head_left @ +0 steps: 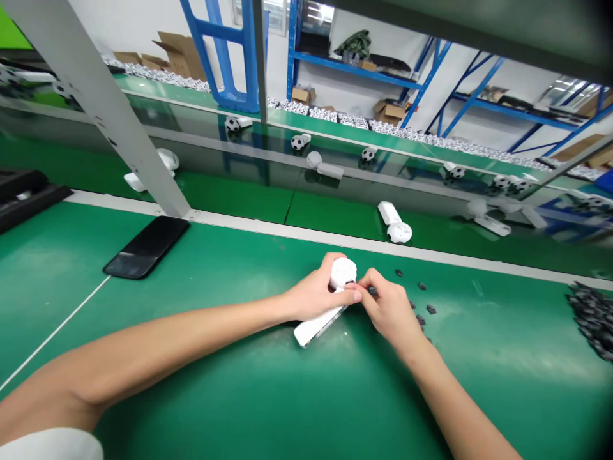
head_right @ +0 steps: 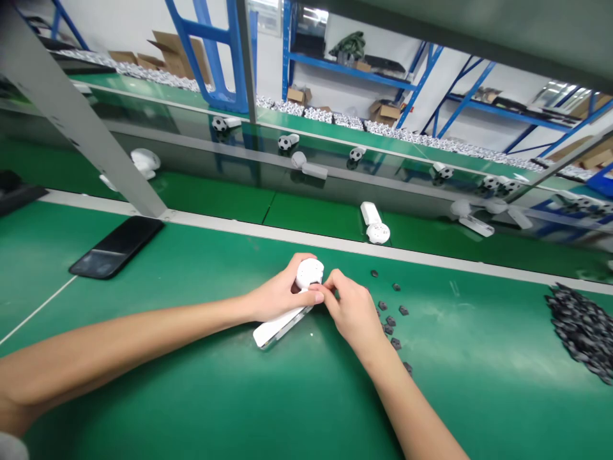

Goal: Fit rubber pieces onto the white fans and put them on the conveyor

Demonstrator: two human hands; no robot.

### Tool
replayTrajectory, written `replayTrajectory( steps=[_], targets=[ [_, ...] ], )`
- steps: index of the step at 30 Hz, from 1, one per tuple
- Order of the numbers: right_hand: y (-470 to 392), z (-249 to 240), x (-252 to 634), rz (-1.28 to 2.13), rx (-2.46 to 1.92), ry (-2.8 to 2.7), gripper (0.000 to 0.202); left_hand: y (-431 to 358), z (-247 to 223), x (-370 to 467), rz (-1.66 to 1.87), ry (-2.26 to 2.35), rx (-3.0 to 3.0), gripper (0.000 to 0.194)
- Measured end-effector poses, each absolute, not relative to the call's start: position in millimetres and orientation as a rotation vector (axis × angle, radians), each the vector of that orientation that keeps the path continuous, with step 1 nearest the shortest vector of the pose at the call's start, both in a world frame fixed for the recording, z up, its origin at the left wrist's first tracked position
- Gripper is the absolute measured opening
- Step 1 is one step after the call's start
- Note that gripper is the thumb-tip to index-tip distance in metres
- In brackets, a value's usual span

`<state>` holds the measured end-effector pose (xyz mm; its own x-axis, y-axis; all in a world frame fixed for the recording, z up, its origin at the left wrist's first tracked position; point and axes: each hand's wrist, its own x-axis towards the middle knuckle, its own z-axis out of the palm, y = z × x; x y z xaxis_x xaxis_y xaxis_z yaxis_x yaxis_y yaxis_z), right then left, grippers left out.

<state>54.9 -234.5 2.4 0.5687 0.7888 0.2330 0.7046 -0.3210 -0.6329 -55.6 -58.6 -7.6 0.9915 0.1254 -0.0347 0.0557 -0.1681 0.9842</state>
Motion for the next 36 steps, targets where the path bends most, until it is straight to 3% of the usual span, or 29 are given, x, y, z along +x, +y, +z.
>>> replayTrajectory(
  steps=[7,10,18,22,29,36],
  targets=[
    [-236,15,57,0.220,-2.068,-1.165,0.024,-58,-10,-53,0.084,0.091,1.576,0.069],
    [-247,24,71,0.250,-2.024,-1.105,0.031,-54,-9,-51,0.100,0.161,1.488,0.060],
    [-277,23,116,0.357,-2.362,-1.220,0.022,-46,0,-53,0.119,0.197,1.389,0.049],
    [-274,20,110,0.356,-2.414,-1.303,0.013,-47,1,-53,0.067,0.210,1.233,0.056],
    [-262,21,90,0.239,-2.552,-1.334,0.015,-50,2,-52,0.123,0.280,1.089,0.062],
    [-258,20,87,0.172,-2.568,-1.316,0.017,-53,13,-59,0.126,0.159,1.240,0.088]
  ],
)
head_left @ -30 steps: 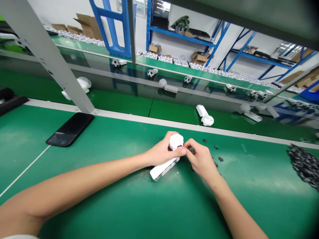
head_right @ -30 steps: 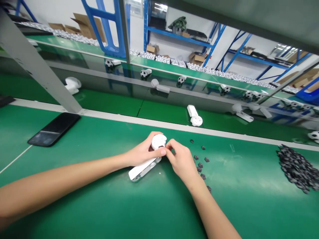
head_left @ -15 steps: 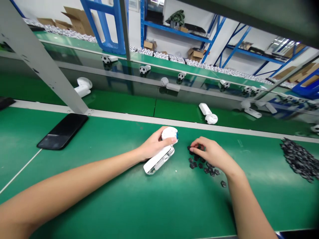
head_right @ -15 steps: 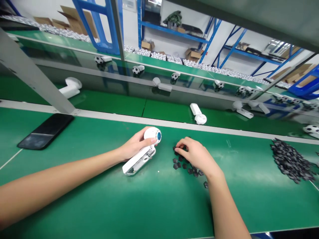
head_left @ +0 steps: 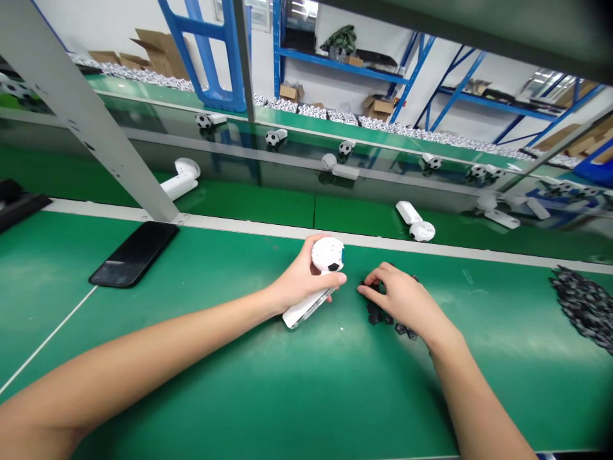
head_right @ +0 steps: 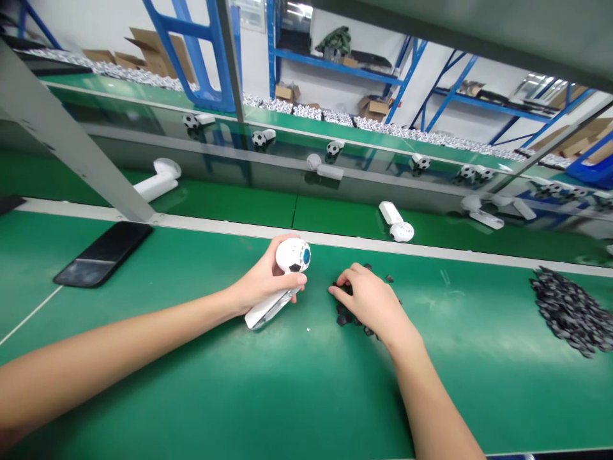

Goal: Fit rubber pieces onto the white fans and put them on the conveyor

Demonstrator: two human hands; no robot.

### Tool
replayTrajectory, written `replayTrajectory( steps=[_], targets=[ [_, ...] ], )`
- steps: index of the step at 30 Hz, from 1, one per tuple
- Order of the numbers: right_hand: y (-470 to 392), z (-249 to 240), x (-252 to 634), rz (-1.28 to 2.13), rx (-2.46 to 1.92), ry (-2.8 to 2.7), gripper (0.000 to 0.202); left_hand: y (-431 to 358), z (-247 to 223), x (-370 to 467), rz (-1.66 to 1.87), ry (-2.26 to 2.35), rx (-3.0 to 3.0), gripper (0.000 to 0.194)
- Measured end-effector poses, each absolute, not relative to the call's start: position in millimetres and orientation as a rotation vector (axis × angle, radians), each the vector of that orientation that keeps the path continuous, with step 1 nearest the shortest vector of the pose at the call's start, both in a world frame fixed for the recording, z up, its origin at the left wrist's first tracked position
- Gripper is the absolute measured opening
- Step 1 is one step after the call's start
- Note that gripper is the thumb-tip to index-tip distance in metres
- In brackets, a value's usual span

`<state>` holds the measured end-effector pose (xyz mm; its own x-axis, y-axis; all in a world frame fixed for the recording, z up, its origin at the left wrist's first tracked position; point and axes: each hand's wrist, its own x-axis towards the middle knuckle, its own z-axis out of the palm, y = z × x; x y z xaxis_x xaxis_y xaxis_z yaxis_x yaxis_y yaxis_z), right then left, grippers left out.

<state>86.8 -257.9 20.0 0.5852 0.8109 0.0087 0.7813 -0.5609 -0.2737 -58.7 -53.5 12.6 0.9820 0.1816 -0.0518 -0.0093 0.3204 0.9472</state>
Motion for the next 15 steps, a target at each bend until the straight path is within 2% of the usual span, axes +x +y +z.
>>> replayTrajectory(
  steps=[5,7,11,15],
  targets=[
    [-257,17,88,0.123,-2.564,-1.338,0.016,-56,17,-62,0.129,0.131,1.334,0.110],
    [-258,16,91,0.073,-2.588,-1.328,0.016,-56,18,-62,0.114,0.135,1.388,0.113],
    [-260,15,98,0.073,-2.588,-1.287,0.018,-55,24,-63,0.124,0.108,1.456,0.097],
    [-259,18,98,0.257,-2.377,-1.152,0.023,-55,33,-67,0.219,0.077,1.572,0.078]
  ],
)
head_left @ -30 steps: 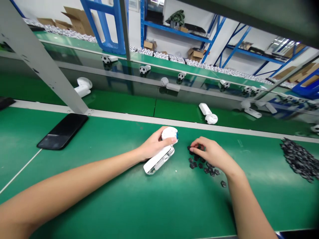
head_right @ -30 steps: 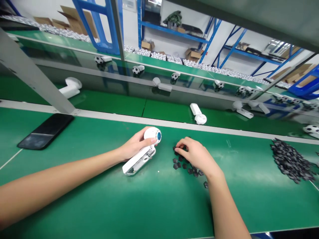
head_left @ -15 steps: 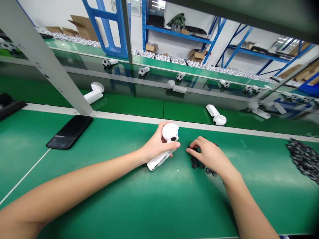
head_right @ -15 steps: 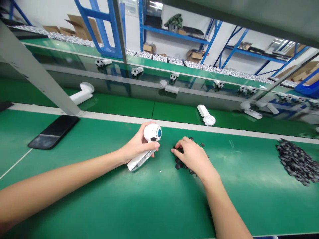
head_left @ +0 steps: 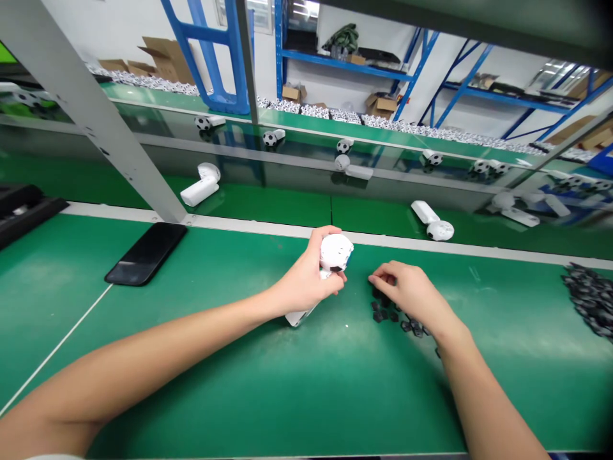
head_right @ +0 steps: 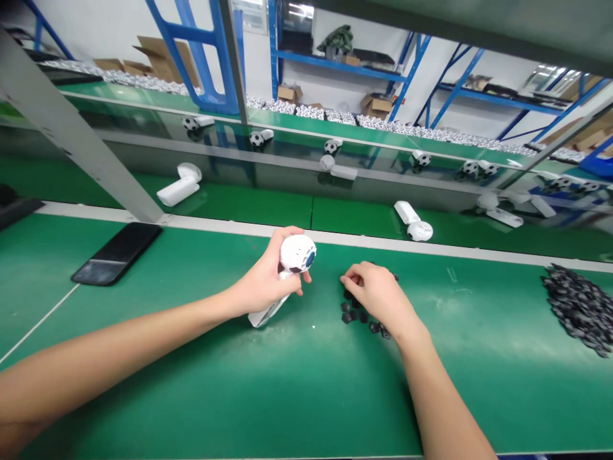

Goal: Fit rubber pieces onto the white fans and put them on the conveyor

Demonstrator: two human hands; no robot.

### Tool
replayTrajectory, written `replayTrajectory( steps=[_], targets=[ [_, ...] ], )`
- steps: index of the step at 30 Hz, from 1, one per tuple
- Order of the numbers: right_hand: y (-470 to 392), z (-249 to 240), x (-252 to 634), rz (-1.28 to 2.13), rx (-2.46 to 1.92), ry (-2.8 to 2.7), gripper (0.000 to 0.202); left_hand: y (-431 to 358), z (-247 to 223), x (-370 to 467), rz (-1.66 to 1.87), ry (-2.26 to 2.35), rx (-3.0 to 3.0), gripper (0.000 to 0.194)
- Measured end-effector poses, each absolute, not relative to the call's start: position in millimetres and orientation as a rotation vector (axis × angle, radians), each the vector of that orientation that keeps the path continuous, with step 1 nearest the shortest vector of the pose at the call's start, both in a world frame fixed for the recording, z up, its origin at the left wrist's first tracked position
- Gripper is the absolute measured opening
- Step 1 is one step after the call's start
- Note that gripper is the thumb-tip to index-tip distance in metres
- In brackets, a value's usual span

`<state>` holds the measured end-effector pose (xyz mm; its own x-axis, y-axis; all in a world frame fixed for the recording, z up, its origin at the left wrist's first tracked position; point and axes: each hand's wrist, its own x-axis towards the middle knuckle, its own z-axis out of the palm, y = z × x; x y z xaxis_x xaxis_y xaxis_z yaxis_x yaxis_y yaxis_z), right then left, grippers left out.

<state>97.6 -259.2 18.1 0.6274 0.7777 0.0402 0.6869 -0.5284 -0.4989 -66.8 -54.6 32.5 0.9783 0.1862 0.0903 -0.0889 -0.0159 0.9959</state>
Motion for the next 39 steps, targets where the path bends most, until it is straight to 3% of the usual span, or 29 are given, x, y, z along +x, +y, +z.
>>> replayTrajectory(
  steps=[4,9,26,39],
  targets=[
    [-255,32,76,0.544,-1.918,-0.778,0.032,-54,36,-70,0.380,0.084,1.841,0.075],
    [-246,51,36,0.610,-1.606,-0.594,0.034,-59,32,-72,0.424,0.044,2.055,0.071],
    [-236,33,18,0.428,-1.635,-0.646,0.035,-68,31,-79,0.380,-0.012,2.308,0.081],
    [-246,28,44,0.363,-1.547,-1.112,0.031,-62,37,-75,0.345,-0.148,2.280,0.063]
  ],
)
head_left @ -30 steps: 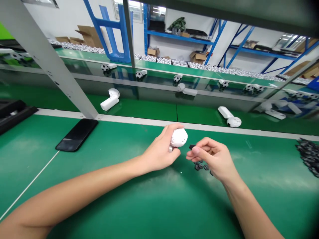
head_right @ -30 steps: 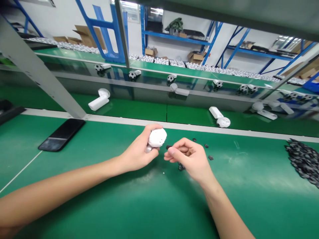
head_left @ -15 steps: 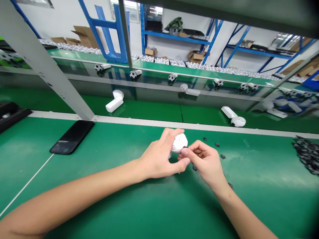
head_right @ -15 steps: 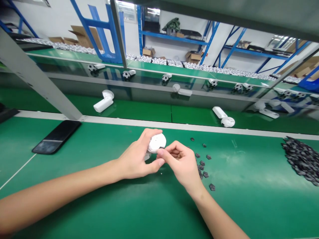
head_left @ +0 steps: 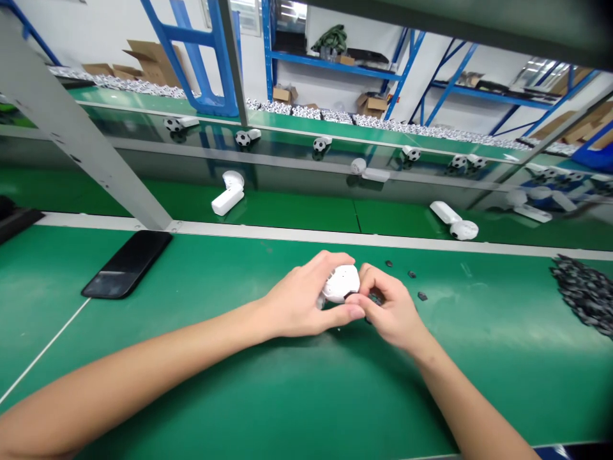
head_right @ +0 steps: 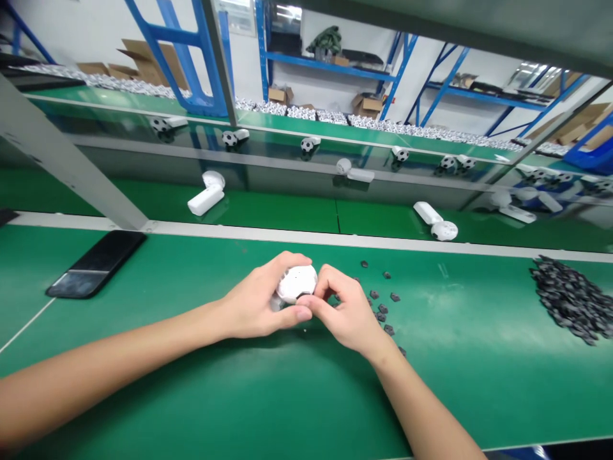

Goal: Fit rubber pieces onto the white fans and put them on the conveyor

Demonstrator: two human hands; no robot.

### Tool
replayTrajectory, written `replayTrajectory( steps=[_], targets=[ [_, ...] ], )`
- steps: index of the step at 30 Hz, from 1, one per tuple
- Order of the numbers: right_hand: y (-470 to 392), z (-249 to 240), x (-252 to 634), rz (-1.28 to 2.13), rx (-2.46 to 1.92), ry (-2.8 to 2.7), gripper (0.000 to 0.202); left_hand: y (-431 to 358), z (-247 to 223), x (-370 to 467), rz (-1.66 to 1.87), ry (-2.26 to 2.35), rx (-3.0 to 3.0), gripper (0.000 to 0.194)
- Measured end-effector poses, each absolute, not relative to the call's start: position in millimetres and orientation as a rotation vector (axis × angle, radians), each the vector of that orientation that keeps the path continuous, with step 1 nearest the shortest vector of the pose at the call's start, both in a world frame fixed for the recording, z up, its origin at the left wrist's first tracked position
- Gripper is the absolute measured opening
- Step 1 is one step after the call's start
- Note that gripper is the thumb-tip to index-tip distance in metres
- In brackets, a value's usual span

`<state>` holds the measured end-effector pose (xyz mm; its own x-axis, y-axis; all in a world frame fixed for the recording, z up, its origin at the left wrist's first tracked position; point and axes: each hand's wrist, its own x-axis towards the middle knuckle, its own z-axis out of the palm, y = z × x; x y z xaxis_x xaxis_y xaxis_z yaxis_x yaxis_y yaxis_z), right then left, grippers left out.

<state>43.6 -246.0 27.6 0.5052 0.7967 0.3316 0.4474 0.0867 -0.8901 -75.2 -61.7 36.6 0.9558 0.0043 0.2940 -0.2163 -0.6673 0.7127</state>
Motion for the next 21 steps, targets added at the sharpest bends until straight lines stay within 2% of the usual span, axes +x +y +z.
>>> replayTrajectory(
  steps=[3,5,8,12,14,18,21],
  targets=[
    [-258,35,64,0.523,-1.624,-1.230,0.037,-59,44,-75,0.207,0.000,2.182,0.063],
    [-267,39,81,0.522,-1.839,-1.208,0.041,-57,50,-75,0.135,0.053,2.137,0.064],
    [-278,37,104,0.367,-2.216,-1.156,0.034,-54,56,-76,0.115,0.042,2.109,0.054],
    [-285,27,122,0.385,-2.460,-1.121,0.025,-50,54,-76,0.176,0.003,2.085,0.043],
    [-285,23,124,0.431,-2.492,-1.104,0.024,-50,50,-76,0.254,-0.031,2.056,0.048],
    [-282,15,124,0.507,-2.491,-1.101,0.021,-53,40,-73,0.532,-0.198,2.056,0.070],
    [-281,11,123,0.514,-2.457,-1.146,0.016,-50,27,-66,0.657,-0.346,2.165,0.070]
  ],
)
